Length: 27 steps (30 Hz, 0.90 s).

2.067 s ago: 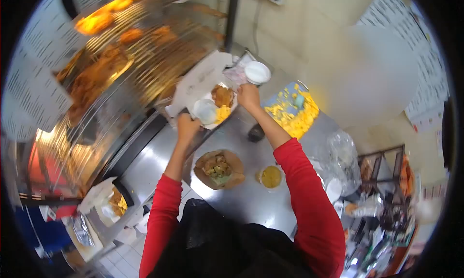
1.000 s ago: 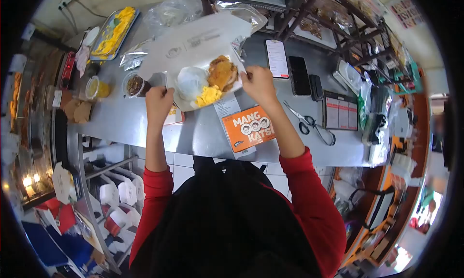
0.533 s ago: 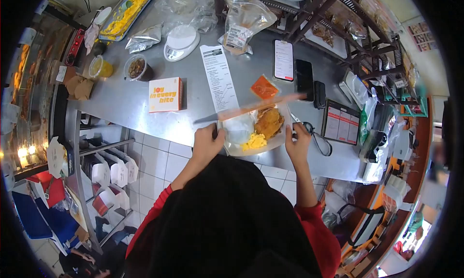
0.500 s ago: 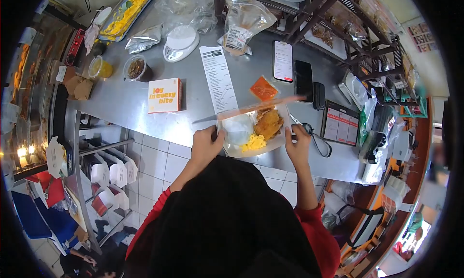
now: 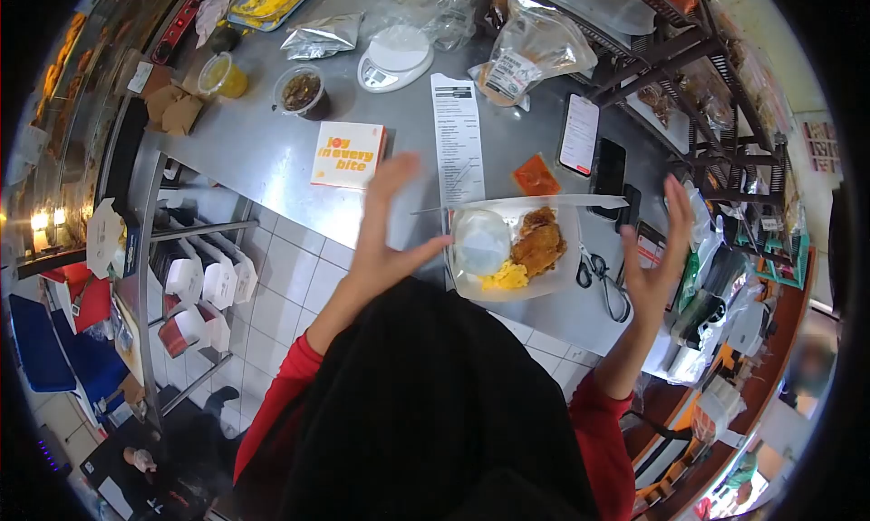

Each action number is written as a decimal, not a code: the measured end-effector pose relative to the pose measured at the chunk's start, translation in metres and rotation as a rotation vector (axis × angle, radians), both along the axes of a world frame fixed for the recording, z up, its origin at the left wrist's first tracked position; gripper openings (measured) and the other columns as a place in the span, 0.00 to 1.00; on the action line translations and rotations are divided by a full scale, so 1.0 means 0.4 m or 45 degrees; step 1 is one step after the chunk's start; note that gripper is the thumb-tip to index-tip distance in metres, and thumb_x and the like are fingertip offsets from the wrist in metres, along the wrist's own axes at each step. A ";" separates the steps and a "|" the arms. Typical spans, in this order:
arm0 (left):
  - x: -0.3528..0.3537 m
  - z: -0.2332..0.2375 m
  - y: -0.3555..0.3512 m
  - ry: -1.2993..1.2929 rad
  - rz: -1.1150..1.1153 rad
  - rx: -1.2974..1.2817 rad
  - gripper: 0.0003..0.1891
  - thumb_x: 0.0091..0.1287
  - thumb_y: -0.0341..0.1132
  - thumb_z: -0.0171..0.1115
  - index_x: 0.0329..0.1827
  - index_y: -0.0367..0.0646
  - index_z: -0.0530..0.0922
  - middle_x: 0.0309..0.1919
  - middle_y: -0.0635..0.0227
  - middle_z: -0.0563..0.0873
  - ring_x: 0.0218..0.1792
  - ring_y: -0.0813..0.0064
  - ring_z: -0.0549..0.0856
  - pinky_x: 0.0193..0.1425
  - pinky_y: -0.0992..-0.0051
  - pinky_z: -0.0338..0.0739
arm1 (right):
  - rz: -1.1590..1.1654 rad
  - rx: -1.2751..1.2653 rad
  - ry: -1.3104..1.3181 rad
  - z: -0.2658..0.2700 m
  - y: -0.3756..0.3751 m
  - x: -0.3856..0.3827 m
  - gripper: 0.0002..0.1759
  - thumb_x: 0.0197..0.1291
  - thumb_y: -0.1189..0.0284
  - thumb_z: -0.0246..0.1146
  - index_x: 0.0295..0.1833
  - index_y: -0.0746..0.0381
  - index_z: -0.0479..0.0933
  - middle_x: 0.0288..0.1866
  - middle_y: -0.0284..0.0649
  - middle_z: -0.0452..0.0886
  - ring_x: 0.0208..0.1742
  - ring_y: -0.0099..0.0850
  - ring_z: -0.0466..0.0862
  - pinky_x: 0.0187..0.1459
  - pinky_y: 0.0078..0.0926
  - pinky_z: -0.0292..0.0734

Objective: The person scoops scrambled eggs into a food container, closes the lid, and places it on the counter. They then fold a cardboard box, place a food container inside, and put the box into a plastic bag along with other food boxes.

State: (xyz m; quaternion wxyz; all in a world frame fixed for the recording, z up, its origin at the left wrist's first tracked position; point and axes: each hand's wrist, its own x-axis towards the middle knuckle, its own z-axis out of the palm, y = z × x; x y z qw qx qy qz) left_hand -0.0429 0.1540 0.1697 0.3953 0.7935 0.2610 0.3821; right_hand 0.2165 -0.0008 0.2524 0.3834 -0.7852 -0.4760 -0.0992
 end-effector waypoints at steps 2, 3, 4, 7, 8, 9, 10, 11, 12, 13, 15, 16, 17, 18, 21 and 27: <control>0.022 -0.040 0.024 -0.041 -0.391 0.170 0.20 0.47 0.32 0.75 0.41 0.38 0.75 0.61 0.57 0.72 0.63 0.57 0.70 0.60 0.65 0.71 | 0.117 -0.174 0.202 -0.052 0.005 0.003 0.10 0.50 0.77 0.66 0.40 0.65 0.78 0.46 0.45 0.82 0.58 0.41 0.76 0.64 0.35 0.61; 0.030 -0.078 0.031 -0.172 -0.619 0.227 0.15 0.48 0.31 0.74 0.33 0.38 0.76 0.60 0.56 0.73 0.63 0.55 0.71 0.59 0.65 0.71 | 0.223 -0.145 0.170 -0.089 -0.008 0.021 0.10 0.49 0.78 0.66 0.39 0.65 0.76 0.46 0.45 0.81 0.57 0.42 0.76 0.63 0.37 0.63; 0.045 -0.071 0.025 -0.228 -0.764 0.069 0.12 0.55 0.29 0.68 0.36 0.39 0.72 0.60 0.56 0.73 0.64 0.59 0.71 0.61 0.66 0.69 | 0.331 -0.114 0.135 -0.134 -0.027 0.054 0.11 0.48 0.79 0.67 0.38 0.65 0.75 0.47 0.46 0.81 0.56 0.43 0.77 0.62 0.38 0.64; 0.094 -0.052 -0.040 -0.365 -0.753 -0.895 0.09 0.63 0.26 0.55 0.44 0.39 0.69 0.61 0.56 0.73 0.61 0.63 0.73 0.63 0.69 0.63 | 0.477 0.184 0.572 -0.226 -0.031 0.054 0.11 0.54 0.73 0.66 0.37 0.63 0.69 0.43 0.46 0.81 0.53 0.41 0.78 0.59 0.41 0.67; 0.122 -0.056 -0.064 -0.412 -0.633 -0.801 0.12 0.69 0.30 0.44 0.53 0.39 0.66 0.55 0.59 0.74 0.57 0.66 0.72 0.63 0.71 0.59 | 0.411 0.270 0.801 -0.247 -0.025 0.032 0.12 0.56 0.71 0.65 0.38 0.63 0.69 0.43 0.46 0.80 0.53 0.40 0.77 0.59 0.41 0.67; 0.137 -0.054 -0.075 -0.367 -0.503 -0.727 0.13 0.70 0.32 0.43 0.54 0.39 0.66 0.51 0.60 0.74 0.54 0.67 0.71 0.62 0.71 0.59 | 0.337 0.354 1.032 -0.269 -0.019 0.010 0.13 0.58 0.68 0.65 0.39 0.63 0.69 0.43 0.45 0.80 0.53 0.39 0.77 0.59 0.41 0.68; 0.149 -0.048 -0.082 -0.320 -0.374 -0.650 0.14 0.71 0.34 0.42 0.55 0.39 0.66 0.47 0.61 0.73 0.52 0.67 0.71 0.61 0.71 0.59 | 0.211 0.331 1.082 -0.287 -0.001 -0.008 0.20 0.64 0.54 0.57 0.43 0.63 0.68 0.52 0.45 0.76 0.57 0.37 0.74 0.61 0.40 0.64; 0.165 -0.045 -0.093 -0.272 -0.245 -0.572 0.15 0.72 0.36 0.41 0.56 0.39 0.67 0.44 0.62 0.72 0.49 0.67 0.70 0.60 0.71 0.58 | 0.173 0.493 1.177 -0.297 0.019 -0.029 0.23 0.65 0.51 0.54 0.44 0.63 0.67 0.54 0.45 0.73 0.57 0.36 0.72 0.62 0.38 0.63; 0.195 -0.052 -0.106 -0.250 -0.090 -0.444 0.23 0.73 0.52 0.36 0.52 0.39 0.66 0.36 0.68 0.64 0.38 0.75 0.67 0.48 0.77 0.62 | 0.133 0.659 1.269 -0.298 0.047 -0.058 0.26 0.65 0.47 0.51 0.44 0.63 0.67 0.56 0.45 0.71 0.58 0.35 0.70 0.63 0.37 0.61; 0.199 -0.070 -0.099 -0.319 -0.164 -0.484 0.20 0.73 0.49 0.39 0.50 0.39 0.67 0.36 0.67 0.66 0.39 0.73 0.68 0.49 0.75 0.62 | 0.095 0.828 1.358 -0.299 0.063 -0.068 0.29 0.65 0.44 0.48 0.45 0.63 0.66 0.58 0.46 0.69 0.59 0.34 0.69 0.64 0.36 0.59; 0.199 -0.108 -0.072 -0.452 -0.315 -0.566 0.14 0.72 0.42 0.44 0.48 0.39 0.69 0.36 0.65 0.70 0.41 0.69 0.69 0.51 0.72 0.61 | 0.216 0.757 1.247 -0.302 0.065 -0.054 0.26 0.66 0.47 0.47 0.39 0.62 0.67 0.56 0.46 0.69 0.55 0.32 0.68 0.59 0.32 0.58; 0.195 -0.119 -0.061 -0.412 -0.373 -0.523 0.16 0.72 0.45 0.45 0.46 0.39 0.70 0.35 0.65 0.70 0.39 0.69 0.70 0.50 0.72 0.61 | 0.274 0.722 1.190 -0.303 0.063 -0.044 0.25 0.67 0.49 0.47 0.36 0.61 0.67 0.55 0.46 0.69 0.53 0.31 0.67 0.57 0.30 0.57; 0.189 -0.129 -0.049 -0.374 -0.430 -0.481 0.18 0.71 0.47 0.46 0.44 0.39 0.70 0.34 0.66 0.71 0.38 0.68 0.70 0.49 0.72 0.62 | 0.331 0.685 1.132 -0.303 0.061 -0.032 0.24 0.67 0.50 0.47 0.33 0.61 0.67 0.55 0.46 0.68 0.52 0.30 0.66 0.55 0.28 0.57; 0.186 -0.116 -0.038 -0.336 -0.487 -0.439 0.20 0.70 0.50 0.47 0.42 0.39 0.70 0.34 0.66 0.71 0.36 0.67 0.70 0.48 0.72 0.62 | 0.388 0.648 1.072 -0.303 0.058 -0.020 0.24 0.68 0.52 0.46 0.30 0.60 0.67 0.54 0.46 0.68 0.50 0.29 0.66 0.53 0.26 0.56; 0.180 -0.057 -0.004 -0.066 -0.469 -0.218 0.30 0.67 0.63 0.43 0.36 0.39 0.71 0.31 0.67 0.73 0.34 0.64 0.72 0.47 0.70 0.63 | 0.601 0.514 1.212 -0.290 0.026 0.015 0.30 0.64 0.45 0.50 0.37 0.65 0.72 0.55 0.48 0.70 0.56 0.33 0.67 0.57 0.28 0.56; 0.192 0.044 0.332 -0.243 -0.572 -0.086 0.20 0.72 0.46 0.46 0.35 0.38 0.77 0.34 0.62 0.81 0.41 0.62 0.80 0.54 0.67 0.69 | 0.104 0.540 0.975 -0.261 -0.074 0.073 0.36 0.67 0.45 0.43 0.67 0.63 0.62 0.69 0.51 0.62 0.67 0.42 0.65 0.66 0.38 0.54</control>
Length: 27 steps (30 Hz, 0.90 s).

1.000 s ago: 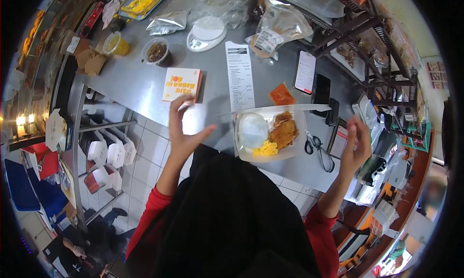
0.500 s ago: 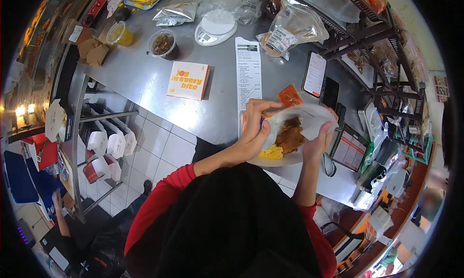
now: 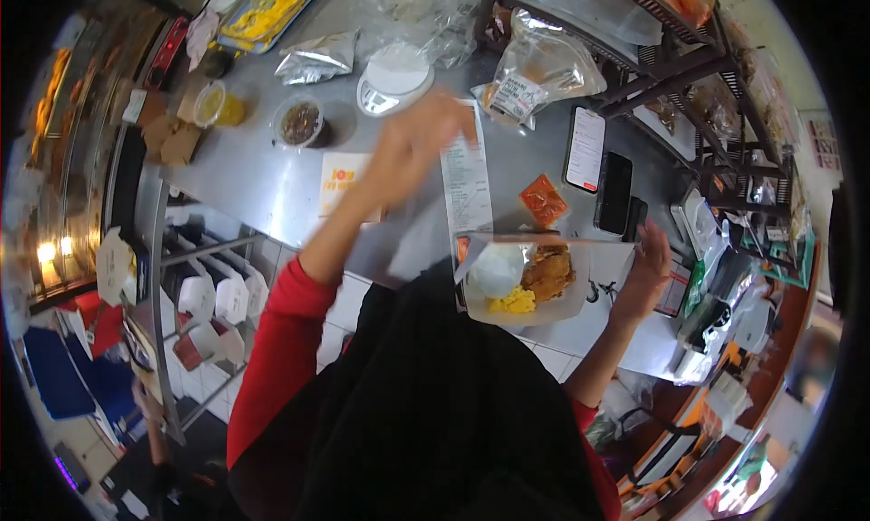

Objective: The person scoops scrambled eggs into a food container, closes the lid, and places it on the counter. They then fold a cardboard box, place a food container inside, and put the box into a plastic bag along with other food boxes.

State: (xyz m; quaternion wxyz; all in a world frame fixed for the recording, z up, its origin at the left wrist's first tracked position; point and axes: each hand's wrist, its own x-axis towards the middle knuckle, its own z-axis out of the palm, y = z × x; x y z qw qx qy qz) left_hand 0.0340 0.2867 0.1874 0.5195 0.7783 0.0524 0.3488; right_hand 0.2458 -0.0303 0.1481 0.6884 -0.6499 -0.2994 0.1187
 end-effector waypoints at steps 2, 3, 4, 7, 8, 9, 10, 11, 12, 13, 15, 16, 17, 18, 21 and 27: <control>0.109 0.031 0.220 -0.061 0.429 0.432 0.07 0.63 0.29 0.56 0.41 0.38 0.78 0.38 0.60 0.84 0.42 0.62 0.82 0.48 0.70 0.73 | -0.259 0.079 0.143 -0.001 -0.038 -0.022 0.34 0.67 0.47 0.43 0.67 0.64 0.61 0.68 0.50 0.64 0.66 0.41 0.66 0.66 0.39 0.55; 0.177 0.019 0.346 -0.144 0.490 0.503 0.08 0.62 0.27 0.54 0.42 0.38 0.78 0.39 0.58 0.84 0.43 0.61 0.82 0.48 0.71 0.73 | -0.387 0.125 0.215 -0.008 -0.057 -0.038 0.34 0.68 0.48 0.43 0.67 0.64 0.61 0.68 0.50 0.64 0.66 0.41 0.66 0.66 0.40 0.55; 0.241 -0.024 0.471 -0.084 0.550 0.550 0.09 0.62 0.27 0.54 0.42 0.38 0.78 0.39 0.57 0.84 0.43 0.59 0.82 0.48 0.70 0.74 | -0.446 0.140 0.268 -0.018 -0.074 -0.051 0.32 0.68 0.50 0.44 0.66 0.64 0.62 0.66 0.50 0.66 0.65 0.40 0.67 0.66 0.40 0.55; 0.371 -0.312 0.782 0.714 0.524 0.554 0.13 0.58 0.33 0.59 0.47 0.44 0.78 0.43 0.55 0.83 0.46 0.57 0.82 0.48 0.66 0.76 | -0.568 0.147 0.345 -0.048 -0.111 -0.111 0.28 0.69 0.54 0.45 0.63 0.64 0.66 0.62 0.48 0.71 0.63 0.38 0.69 0.65 0.40 0.57; 0.374 -0.353 0.809 1.021 0.254 0.670 0.15 0.56 0.36 0.61 0.48 0.47 0.78 0.46 0.57 0.82 0.48 0.59 0.82 0.48 0.64 0.76 | -0.573 0.110 0.310 -0.054 -0.116 -0.133 0.27 0.68 0.54 0.46 0.61 0.64 0.68 0.59 0.47 0.72 0.62 0.37 0.70 0.64 0.39 0.58; 0.375 -0.372 0.810 1.327 -0.025 0.779 0.18 0.55 0.40 0.64 0.49 0.50 0.78 0.49 0.58 0.81 0.50 0.60 0.81 0.48 0.63 0.76 | -0.578 0.064 0.277 -0.055 -0.110 -0.145 0.26 0.68 0.55 0.47 0.59 0.64 0.70 0.57 0.45 0.74 0.61 0.36 0.72 0.63 0.38 0.59; 0.372 -0.357 0.776 1.364 0.072 0.949 0.19 0.53 0.42 0.65 0.49 0.53 0.79 0.51 0.60 0.81 0.51 0.62 0.81 0.49 0.62 0.76 | -0.643 0.035 0.298 -0.041 -0.089 -0.154 0.23 0.67 0.58 0.49 0.56 0.66 0.71 0.53 0.45 0.75 0.58 0.36 0.72 0.62 0.38 0.61; 0.365 -0.332 0.733 1.399 0.169 1.120 0.20 0.51 0.44 0.66 0.49 0.55 0.81 0.53 0.62 0.80 0.52 0.63 0.80 0.50 0.62 0.76 | -0.711 0.005 0.325 -0.019 -0.066 -0.171 0.20 0.66 0.62 0.51 0.52 0.67 0.73 0.48 0.44 0.75 0.55 0.35 0.73 0.61 0.37 0.63; 0.366 -0.311 0.701 1.389 0.207 1.274 0.20 0.51 0.44 0.66 0.49 0.56 0.80 0.53 0.63 0.80 0.54 0.61 0.78 0.54 0.63 0.73 | -0.781 -0.028 0.357 -0.008 -0.053 -0.187 0.17 0.65 0.65 0.53 0.48 0.68 0.75 0.44 0.43 0.76 0.52 0.34 0.74 0.61 0.37 0.65; 0.367 -0.294 0.673 1.376 0.246 1.425 0.21 0.51 0.45 0.66 0.50 0.57 0.80 0.53 0.64 0.80 0.56 0.59 0.77 0.58 0.65 0.71 | -0.818 -0.025 0.361 -0.013 -0.048 -0.194 0.16 0.64 0.66 0.53 0.47 0.69 0.75 0.44 0.43 0.77 0.52 0.34 0.75 0.60 0.36 0.66; 0.393 -0.280 0.664 1.213 0.281 1.490 0.19 0.50 0.45 0.65 0.48 0.60 0.81 0.54 0.65 0.80 0.57 0.59 0.76 0.59 0.64 0.70 | -0.896 -0.029 0.371 -0.027 -0.043 -0.206 0.16 0.64 0.67 0.52 0.46 0.69 0.76 0.44 0.43 0.78 0.52 0.33 0.75 0.59 0.36 0.67; 0.414 -0.293 0.679 1.076 0.263 1.401 0.17 0.49 0.44 0.64 0.45 0.62 0.83 0.54 0.65 0.80 0.55 0.61 0.78 0.57 0.61 0.72 | -0.836 -0.014 0.335 -0.035 -0.046 -0.210 0.17 0.64 0.65 0.53 0.48 0.67 0.76 0.46 0.42 0.78 0.53 0.33 0.75 0.59 0.36 0.66; 0.433 -0.314 0.690 0.950 0.233 1.305 0.16 0.48 0.43 0.64 0.43 0.64 0.85 0.55 0.65 0.80 0.54 0.63 0.80 0.54 0.59 0.74 | -0.782 -0.008 0.306 -0.045 -0.050 -0.208 0.18 0.64 0.62 0.53 0.49 0.66 0.75 0.48 0.41 0.78 0.55 0.33 0.75 0.59 0.36 0.65; 0.472 -0.374 0.743 1.070 0.094 1.078 0.14 0.50 0.42 0.62 0.41 0.63 0.85 0.52 0.63 0.82 0.53 0.62 0.81 0.53 0.59 0.74 | -0.733 -0.014 0.287 -0.050 -0.056 -0.216 0.19 0.64 0.60 0.54 0.51 0.64 0.75 0.51 0.40 0.78 0.56 0.33 0.75 0.59 0.36 0.63; 0.482 -0.430 0.713 1.155 0.155 0.834 0.11 0.53 0.41 0.59 0.38 0.57 0.85 0.44 0.58 0.85 0.47 0.58 0.83 0.51 0.61 0.75 | -0.789 -0.069 0.278 -0.037 -0.032 -0.231 0.18 0.65 0.62 0.52 0.51 0.65 0.75 0.50 0.41 0.78 0.55 0.33 0.76 0.59 0.36 0.64; 0.476 -0.428 0.710 1.126 0.349 0.722 0.14 0.53 0.43 0.60 0.41 0.52 0.83 0.43 0.55 0.84 0.45 0.56 0.84 0.47 0.62 0.78 | -0.778 -0.096 0.255 -0.032 -0.046 -0.247 0.17 0.67 0.66 0.49 0.49 0.68 0.75 0.49 0.44 0.78 0.54 0.34 0.76 0.57 0.34 0.66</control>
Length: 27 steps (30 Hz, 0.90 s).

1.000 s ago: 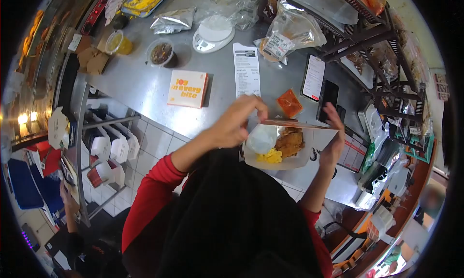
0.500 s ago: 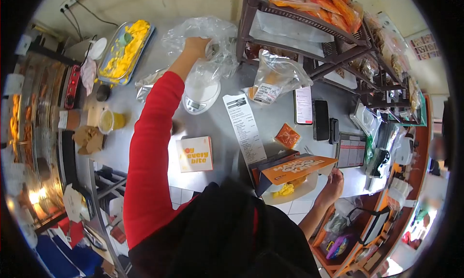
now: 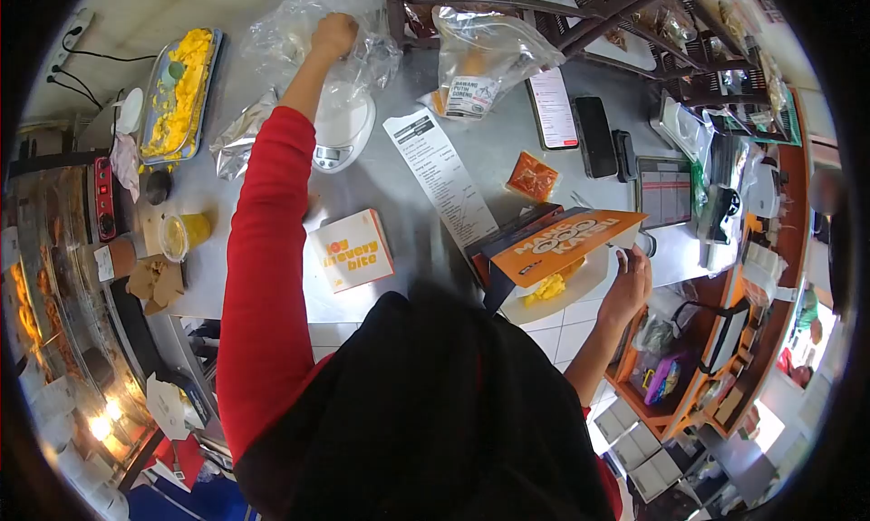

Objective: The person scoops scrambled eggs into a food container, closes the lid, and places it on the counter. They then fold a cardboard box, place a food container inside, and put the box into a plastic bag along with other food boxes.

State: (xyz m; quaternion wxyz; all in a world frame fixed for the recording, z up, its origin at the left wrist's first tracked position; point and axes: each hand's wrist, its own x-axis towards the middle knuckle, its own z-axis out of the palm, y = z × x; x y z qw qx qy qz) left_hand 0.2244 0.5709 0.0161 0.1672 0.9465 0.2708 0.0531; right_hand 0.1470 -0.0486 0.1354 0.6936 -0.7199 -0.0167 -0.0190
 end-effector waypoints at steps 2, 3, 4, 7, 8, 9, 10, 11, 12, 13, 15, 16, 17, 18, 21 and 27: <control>-0.021 0.029 -0.015 -0.126 0.046 0.151 0.15 0.54 0.43 0.60 0.42 0.49 0.83 0.45 0.55 0.84 0.45 0.54 0.83 0.48 0.60 0.77 | -0.055 -0.074 0.006 0.018 0.005 -0.012 0.16 0.69 0.70 0.46 0.47 0.70 0.74 0.47 0.46 0.78 0.53 0.35 0.76 0.57 0.35 0.68; -0.042 0.032 -0.034 -0.233 0.103 0.347 0.16 0.54 0.44 0.59 0.43 0.48 0.82 0.45 0.55 0.84 0.45 0.52 0.83 0.48 0.58 0.77 | -0.042 -0.048 0.000 0.018 0.002 -0.017 0.16 0.69 0.70 0.45 0.47 0.70 0.75 0.47 0.46 0.78 0.53 0.35 0.76 0.57 0.35 0.68; -0.053 0.029 -0.046 -0.205 0.127 0.376 0.16 0.54 0.43 0.60 0.43 0.46 0.82 0.46 0.54 0.83 0.45 0.51 0.83 0.48 0.57 0.76 | -0.026 -0.024 -0.004 0.019 -0.002 -0.021 0.16 0.69 0.70 0.45 0.46 0.70 0.75 0.47 0.46 0.78 0.53 0.35 0.76 0.56 0.34 0.68; -0.073 -0.001 -0.069 0.136 0.129 0.144 0.17 0.51 0.39 0.62 0.43 0.41 0.80 0.47 0.51 0.82 0.46 0.50 0.82 0.50 0.56 0.75 | -0.022 0.009 0.008 0.016 -0.010 -0.029 0.17 0.69 0.70 0.45 0.46 0.70 0.75 0.47 0.45 0.78 0.52 0.35 0.76 0.55 0.34 0.67; -0.069 -0.007 -0.067 0.080 0.090 0.082 0.17 0.51 0.39 0.62 0.43 0.41 0.80 0.48 0.50 0.82 0.47 0.50 0.81 0.51 0.56 0.75 | -0.030 0.021 0.008 0.012 -0.008 -0.026 0.17 0.69 0.69 0.45 0.46 0.70 0.75 0.47 0.45 0.78 0.52 0.35 0.76 0.55 0.34 0.67; -0.065 -0.005 -0.071 0.022 0.051 0.020 0.18 0.51 0.38 0.62 0.44 0.41 0.79 0.48 0.50 0.82 0.47 0.50 0.81 0.52 0.57 0.75 | -0.022 0.011 -0.003 0.012 -0.005 -0.023 0.17 0.68 0.69 0.45 0.46 0.70 0.75 0.47 0.45 0.78 0.52 0.35 0.76 0.55 0.34 0.67; -0.058 -0.025 -0.063 -0.035 0.011 -0.041 0.18 0.51 0.38 0.62 0.45 0.41 0.79 0.49 0.50 0.81 0.48 0.49 0.81 0.52 0.58 0.75 | -0.015 -0.001 -0.012 0.013 -0.005 -0.023 0.17 0.68 0.69 0.46 0.46 0.70 0.75 0.47 0.45 0.78 0.52 0.34 0.76 0.55 0.33 0.67; -0.056 -0.056 -0.050 -0.161 -0.135 -0.141 0.18 0.52 0.37 0.61 0.46 0.41 0.79 0.49 0.50 0.81 0.48 0.49 0.81 0.53 0.59 0.75 | -0.009 -0.018 -0.016 0.013 -0.007 -0.026 0.17 0.68 0.69 0.46 0.46 0.71 0.75 0.47 0.46 0.78 0.52 0.34 0.76 0.55 0.33 0.67; -0.049 -0.122 -0.009 -0.286 -0.281 -0.241 0.18 0.53 0.37 0.60 0.46 0.41 0.79 0.49 0.51 0.81 0.49 0.49 0.81 0.54 0.59 0.74 | -0.004 -0.012 -0.012 0.013 -0.009 -0.025 0.17 0.68 0.69 0.47 0.46 0.71 0.75 0.47 0.46 0.78 0.52 0.34 0.76 0.55 0.33 0.67; -0.050 -0.121 -0.003 -0.408 -0.427 -0.341 0.18 0.54 0.37 0.59 0.47 0.41 0.79 0.50 0.51 0.81 0.49 0.49 0.81 0.54 0.59 0.74 | 0.002 -0.007 -0.006 0.012 -0.010 -0.025 0.17 0.68 0.68 0.47 0.47 0.71 0.75 0.47 0.46 0.78 0.52 0.34 0.76 0.55 0.33 0.67; -0.083 -0.067 -0.035 -0.393 -0.421 -0.387 0.18 0.55 0.38 0.59 0.47 0.41 0.79 0.48 0.51 0.82 0.49 0.48 0.81 0.54 0.59 0.74 | 0.012 0.008 0.003 0.008 -0.011 -0.024 0.17 0.67 0.68 0.49 0.47 0.71 0.75 0.46 0.46 0.78 0.52 0.34 0.76 0.55 0.33 0.67; -0.078 -0.044 -0.050 -0.332 -0.351 -0.307 0.18 0.54 0.37 0.59 0.47 0.41 0.79 0.48 0.51 0.82 0.49 0.47 0.81 0.54 0.59 0.74 | 0.011 0.018 0.007 0.006 -0.011 -0.026 0.17 0.67 0.67 0.49 0.47 0.71 0.76 0.46 0.45 0.78 0.52 0.34 0.76 0.55 0.32 0.67; -0.073 -0.021 -0.065 -0.267 -0.283 -0.230 0.18 0.54 0.37 0.60 0.47 0.42 0.79 0.47 0.51 0.82 0.49 0.47 0.81 0.54 0.59 0.74 | 0.009 0.027 0.013 0.004 -0.009 -0.027 0.17 0.67 0.67 0.50 0.47 0.71 0.76 0.46 0.45 0.78 0.52 0.34 0.76 0.55 0.32 0.67; -0.062 -0.016 -0.074 -0.146 -0.145 -0.055 0.19 0.53 0.37 0.62 0.48 0.42 0.79 0.47 0.50 0.82 0.49 0.47 0.80 0.54 0.59 0.75 | 0.007 0.032 0.020 0.002 -0.004 -0.028 0.17 0.66 0.67 0.50 0.47 0.71 0.76 0.46 0.45 0.79 0.52 0.34 0.76 0.56 0.32 0.67; -0.040 0.005 -0.085 0.103 -0.024 0.196 0.20 0.50 0.38 0.66 0.47 0.42 0.79 0.46 0.50 0.83 0.48 0.50 0.82 0.51 0.60 0.76 | 0.013 0.024 0.036 -0.002 -0.003 -0.039 0.18 0.66 0.66 0.51 0.47 0.71 0.76 0.46 0.45 0.79 0.51 0.34 0.76 0.56 0.32 0.67; -0.089 0.097 -0.023 -0.208 0.129 0.101 0.13 0.49 0.42 0.66 0.29 0.41 0.84 0.31 0.51 0.85 0.34 0.52 0.85 0.39 0.62 0.79 | 0.035 -0.039 -0.001 0.006 -0.028 -0.049 0.19 0.66 0.65 0.52 0.47 0.72 0.76 0.46 0.45 0.79 0.50 0.34 0.77 0.56 0.32 0.67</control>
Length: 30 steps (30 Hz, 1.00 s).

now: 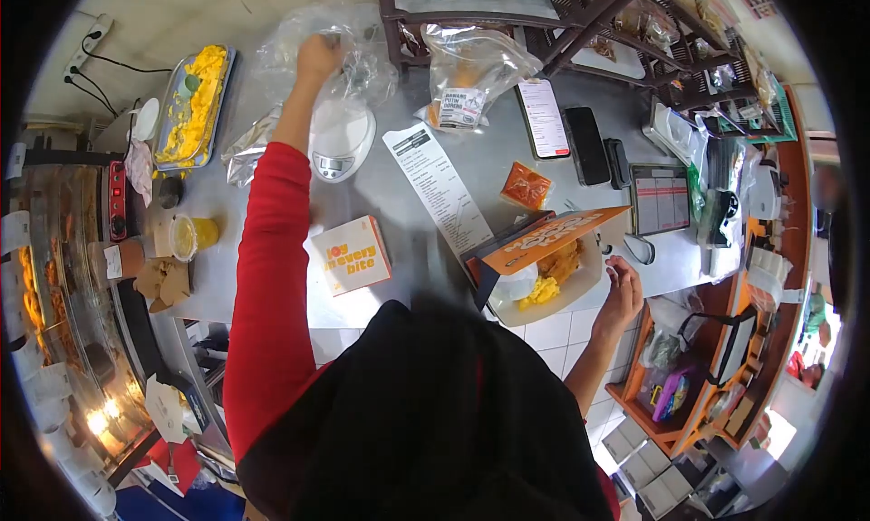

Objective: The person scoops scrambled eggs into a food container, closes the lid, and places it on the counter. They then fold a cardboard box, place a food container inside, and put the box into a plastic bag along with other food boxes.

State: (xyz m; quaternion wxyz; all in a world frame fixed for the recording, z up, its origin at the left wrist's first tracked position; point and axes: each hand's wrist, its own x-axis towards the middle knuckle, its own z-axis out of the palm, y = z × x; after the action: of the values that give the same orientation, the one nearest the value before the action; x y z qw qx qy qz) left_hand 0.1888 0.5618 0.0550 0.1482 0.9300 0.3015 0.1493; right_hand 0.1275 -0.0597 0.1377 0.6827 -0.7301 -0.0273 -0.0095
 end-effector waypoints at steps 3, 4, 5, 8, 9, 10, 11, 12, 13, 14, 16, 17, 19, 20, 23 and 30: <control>-0.049 0.059 0.003 -0.254 0.118 -0.530 0.11 0.46 0.40 0.67 0.21 0.39 0.84 0.24 0.50 0.84 0.29 0.50 0.84 0.37 0.61 0.79 | -0.001 -0.004 -0.008 0.012 -0.004 0.004 0.18 0.65 0.65 0.52 0.46 0.71 0.76 0.46 0.45 0.79 0.50 0.34 0.77 0.56 0.32 0.67; -0.061 0.065 0.004 -0.411 0.143 -0.706 0.10 0.46 0.38 0.68 0.19 0.39 0.84 0.23 0.49 0.83 0.28 0.50 0.83 0.36 0.61 0.79 | 0.001 -0.002 -0.012 0.013 -0.006 0.006 0.18 0.65 0.66 0.52 0.47 0.71 0.76 0.46 0.45 0.79 0.50 0.33 0.77 0.56 0.32 0.67; -0.066 0.067 -0.005 -0.237 0.050 -0.498 0.10 0.46 0.36 0.67 0.21 0.37 0.83 0.24 0.49 0.84 0.29 0.50 0.84 0.37 0.61 0.79 | 0.004 -0.001 -0.016 0.015 -0.009 0.008 0.18 0.65 0.66 0.52 0.47 0.71 0.77 0.46 0.45 0.79 0.50 0.33 0.77 0.56 0.31 0.67; -0.057 0.005 -0.021 0.068 -0.148 0.053 0.09 0.47 0.31 0.65 0.29 0.35 0.82 0.30 0.47 0.84 0.34 0.50 0.84 0.41 0.61 0.79 | 0.049 0.013 -0.013 0.022 -0.005 0.017 0.18 0.65 0.66 0.52 0.47 0.71 0.77 0.46 0.45 0.80 0.50 0.33 0.78 0.56 0.31 0.68; -0.042 -0.053 -0.023 0.038 -0.172 0.179 0.10 0.47 0.30 0.63 0.32 0.36 0.82 0.32 0.47 0.84 0.36 0.50 0.84 0.42 0.61 0.79 | 0.080 0.018 -0.005 0.025 -0.005 0.023 0.18 0.65 0.66 0.52 0.47 0.70 0.77 0.47 0.45 0.80 0.51 0.33 0.77 0.56 0.31 0.67; -0.032 -0.050 -0.053 0.013 -0.201 0.299 0.12 0.48 0.29 0.62 0.36 0.36 0.81 0.34 0.47 0.84 0.38 0.50 0.84 0.43 0.61 0.79 | 0.107 0.017 0.007 0.028 -0.011 0.028 0.17 0.65 0.66 0.53 0.47 0.70 0.77 0.47 0.45 0.80 0.51 0.32 0.77 0.56 0.31 0.66; -0.021 -0.045 -0.071 0.150 -0.193 0.202 0.14 0.49 0.27 0.60 0.40 0.38 0.78 0.41 0.46 0.82 0.44 0.50 0.82 0.48 0.61 0.78 | 0.130 0.011 0.028 0.028 -0.016 0.027 0.16 0.65 0.66 0.54 0.47 0.69 0.77 0.48 0.44 0.79 0.52 0.32 0.76 0.56 0.31 0.65; -0.014 -0.043 -0.079 0.166 -0.245 0.187 0.13 0.49 0.27 0.60 0.39 0.38 0.78 0.42 0.47 0.82 0.44 0.50 0.82 0.48 0.60 0.78 | 0.136 -0.012 0.004 0.034 -0.018 0.024 0.17 0.65 0.66 0.54 0.47 0.69 0.77 0.48 0.44 0.79 0.52 0.32 0.77 0.56 0.31 0.65; -0.010 -0.056 -0.083 0.189 -0.290 0.164 0.11 0.50 0.28 0.60 0.38 0.39 0.78 0.42 0.48 0.82 0.45 0.50 0.82 0.49 0.60 0.78 | 0.150 -0.040 -0.011 0.044 -0.018 0.025 0.17 0.65 0.66 0.54 0.48 0.69 0.77 0.48 0.44 0.79 0.52 0.32 0.77 0.56 0.32 0.65; -0.006 -0.067 -0.081 0.207 -0.327 0.143 0.10 0.50 0.28 0.60 0.37 0.40 0.78 0.43 0.48 0.82 0.45 0.50 0.82 0.50 0.60 0.78 | 0.172 -0.066 -0.031 0.048 -0.018 0.027 0.17 0.65 0.66 0.53 0.48 0.69 0.77 0.48 0.45 0.79 0.51 0.32 0.77 0.56 0.32 0.66; 0.007 -0.057 -0.090 0.243 -0.274 0.234 0.11 0.51 0.30 0.60 0.38 0.39 0.78 0.44 0.50 0.81 0.47 0.52 0.81 0.51 0.61 0.78 | 0.177 -0.068 -0.026 0.043 -0.028 0.026 0.17 0.65 0.67 0.53 0.49 0.70 0.76 0.48 0.45 0.79 0.52 0.33 0.77 0.57 0.32 0.66; 0.012 -0.052 -0.093 0.261 -0.252 0.281 0.11 0.51 0.31 0.60 0.38 0.39 0.78 0.45 0.50 0.81 0.47 0.53 0.81 0.51 0.62 0.78 | 0.167 -0.064 -0.024 0.041 -0.030 0.023 0.17 0.65 0.67 0.53 0.49 0.71 0.76 0.48 0.45 0.79 0.52 0.33 0.77 0.57 0.32 0.66; 0.016 -0.081 -0.038 -0.129 -0.430 0.697 0.09 0.51 0.33 0.62 0.34 0.40 0.78 0.39 0.53 0.83 0.39 0.56 0.82 0.44 0.65 0.78 | 0.151 -0.060 -0.026 0.036 -0.034 0.019 0.17 0.65 0.67 0.53 0.49 0.71 0.76 0.48 0.45 0.79 0.52 0.33 0.77 0.57 0.32 0.66; 0.012 -0.103 -0.015 -0.327 -0.514 0.901 0.08 0.51 0.33 0.63 0.32 0.41 0.78 0.36 0.54 0.83 0.35 0.58 0.83 0.41 0.66 0.78 | 0.149 -0.062 -0.026 0.033 -0.036 0.018 0.17 0.65 0.67 0.53 0.49 0.70 0.76 0.48 0.45 0.79 0.52 0.33 0.77 0.57 0.31 0.66; -0.023 -0.043 -0.011 -0.678 -0.367 0.675 0.09 0.55 0.35 0.62 0.35 0.39 0.80 0.34 0.53 0.83 0.32 0.58 0.82 0.36 0.64 0.75 | 0.161 -0.100 -0.049 0.035 -0.034 0.018 0.17 0.65 0.68 0.53 0.49 0.70 0.77 0.47 0.45 0.80 0.52 0.33 0.77 0.57 0.31 0.66; -0.087 0.054 -0.025 -0.687 0.006 0.167 0.08 0.49 0.31 0.57 0.16 0.37 0.71 0.19 0.49 0.75 0.24 0.49 0.76 0.28 0.58 0.68 | 0.242 -0.358 -0.106 0.041 0.028 0.016 0.12 0.64 0.72 0.55 0.45 0.69 0.79 0.46 0.43 0.81 0.52 0.31 0.77 0.58 0.28 0.64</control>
State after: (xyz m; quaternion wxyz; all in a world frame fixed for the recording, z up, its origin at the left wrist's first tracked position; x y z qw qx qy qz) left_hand 0.1542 0.5517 0.0764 0.1622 0.8635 0.2429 0.4111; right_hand 0.1340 -0.0486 0.1539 0.5699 -0.8115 -0.1257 0.0287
